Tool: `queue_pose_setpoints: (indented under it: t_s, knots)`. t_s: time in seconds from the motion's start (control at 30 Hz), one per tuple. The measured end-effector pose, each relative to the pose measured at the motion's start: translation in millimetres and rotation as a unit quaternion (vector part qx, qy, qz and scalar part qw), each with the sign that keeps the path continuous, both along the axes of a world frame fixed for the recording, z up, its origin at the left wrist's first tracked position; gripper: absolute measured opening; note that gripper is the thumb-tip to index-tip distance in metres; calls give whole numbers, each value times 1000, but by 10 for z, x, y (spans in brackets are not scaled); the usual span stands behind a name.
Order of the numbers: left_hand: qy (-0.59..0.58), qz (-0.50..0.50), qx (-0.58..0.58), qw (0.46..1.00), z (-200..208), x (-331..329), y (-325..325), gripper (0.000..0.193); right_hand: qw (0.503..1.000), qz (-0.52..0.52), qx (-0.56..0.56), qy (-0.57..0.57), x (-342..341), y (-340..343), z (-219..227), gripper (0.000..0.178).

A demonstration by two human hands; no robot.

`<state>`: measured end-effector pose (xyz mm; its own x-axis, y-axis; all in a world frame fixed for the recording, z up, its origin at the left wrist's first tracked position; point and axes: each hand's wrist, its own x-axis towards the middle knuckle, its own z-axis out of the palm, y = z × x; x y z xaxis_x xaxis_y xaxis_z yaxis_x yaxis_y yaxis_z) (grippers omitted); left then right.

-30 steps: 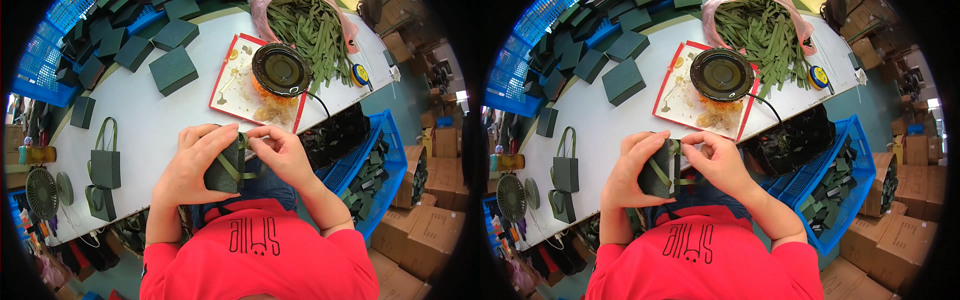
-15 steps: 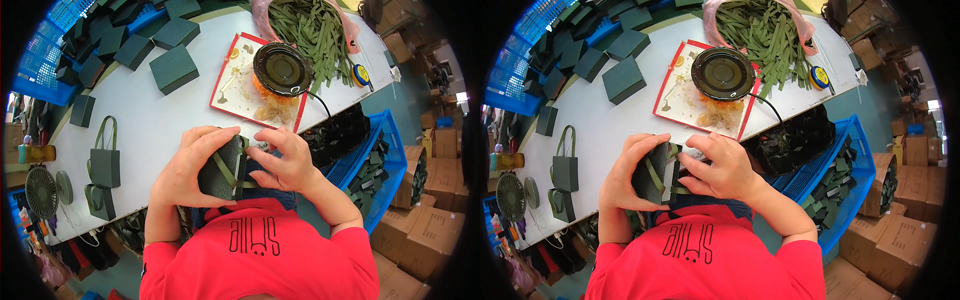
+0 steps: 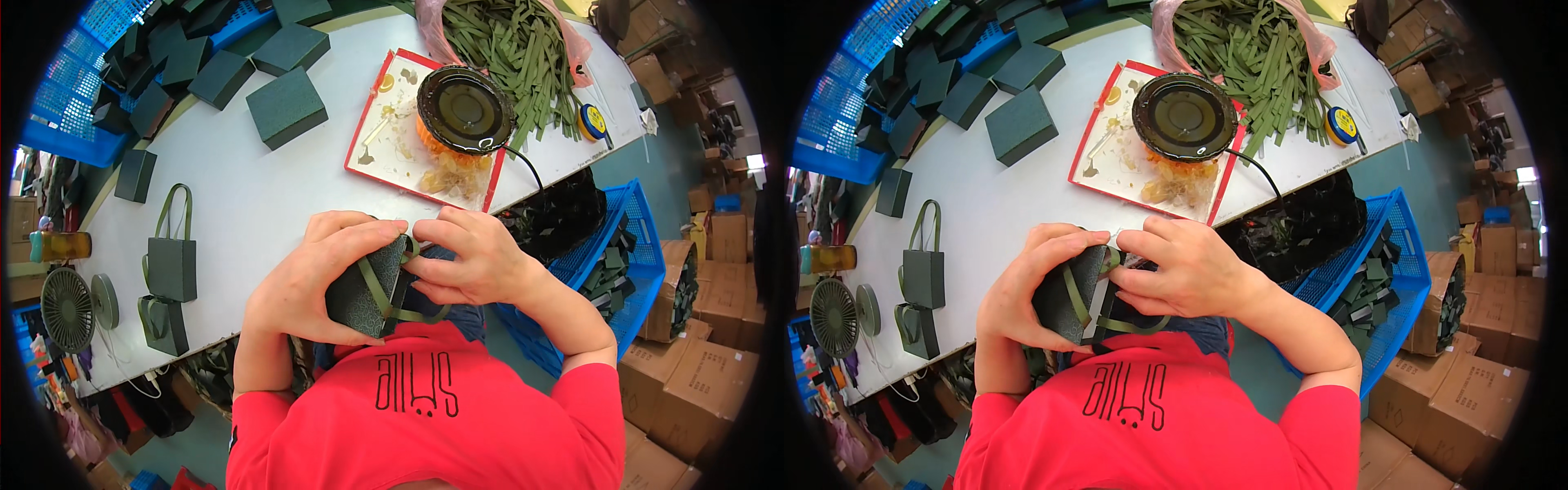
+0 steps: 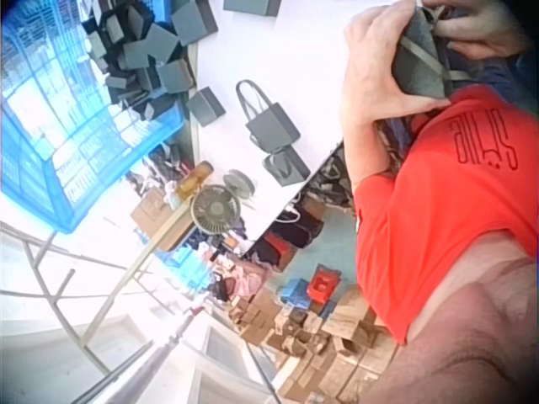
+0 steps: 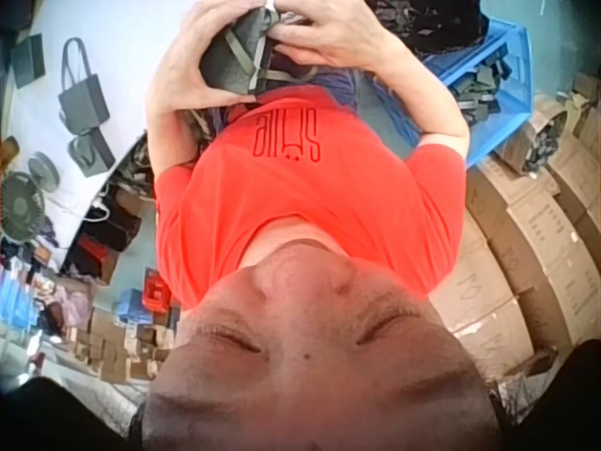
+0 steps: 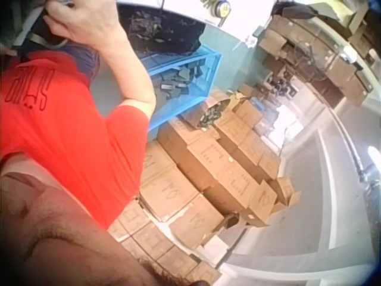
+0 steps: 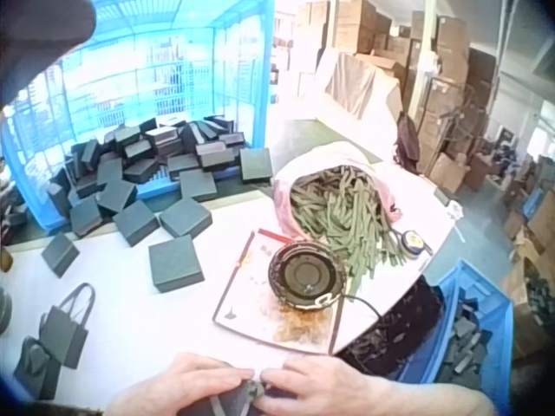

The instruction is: The person attaches green fabric straps to small green rectangular boxes. They pick up a box, thread a strap through a slot, and secure it, repeating this process for multiple units. The finished boxes are placed into a basket on the floor.

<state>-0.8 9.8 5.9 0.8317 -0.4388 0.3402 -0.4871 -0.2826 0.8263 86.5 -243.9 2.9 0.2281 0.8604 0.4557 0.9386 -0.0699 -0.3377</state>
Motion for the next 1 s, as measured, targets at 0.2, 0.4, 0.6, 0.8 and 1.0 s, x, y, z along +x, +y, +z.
queue_pose_setpoints:
  t_s: [0.2, 0.4, 0.6, 0.8, 1.0]
  knots:
    - [9, 13, -61, 998, -34, 9, -2, 105, 982, -38, 105, 153, -35, -77, -77, 21]
    - [-20, 13, -12, 1000, -18, 25, 46, 109, 774, -199, 96, 593, -282, 9, 11, 21]
    - [-52, 1, 38, 998, 31, 48, 7, 105, 687, -185, -45, 701, -217, 134, 211, 21]
    - [-19, 20, -10, 1000, -8, 30, -8, 101, 730, -176, -14, 661, -220, 121, 172, 20]
    - [-11, 15, -25, 1000, -6, 32, -4, 106, 701, -106, 45, 704, -207, 85, 23, 16]
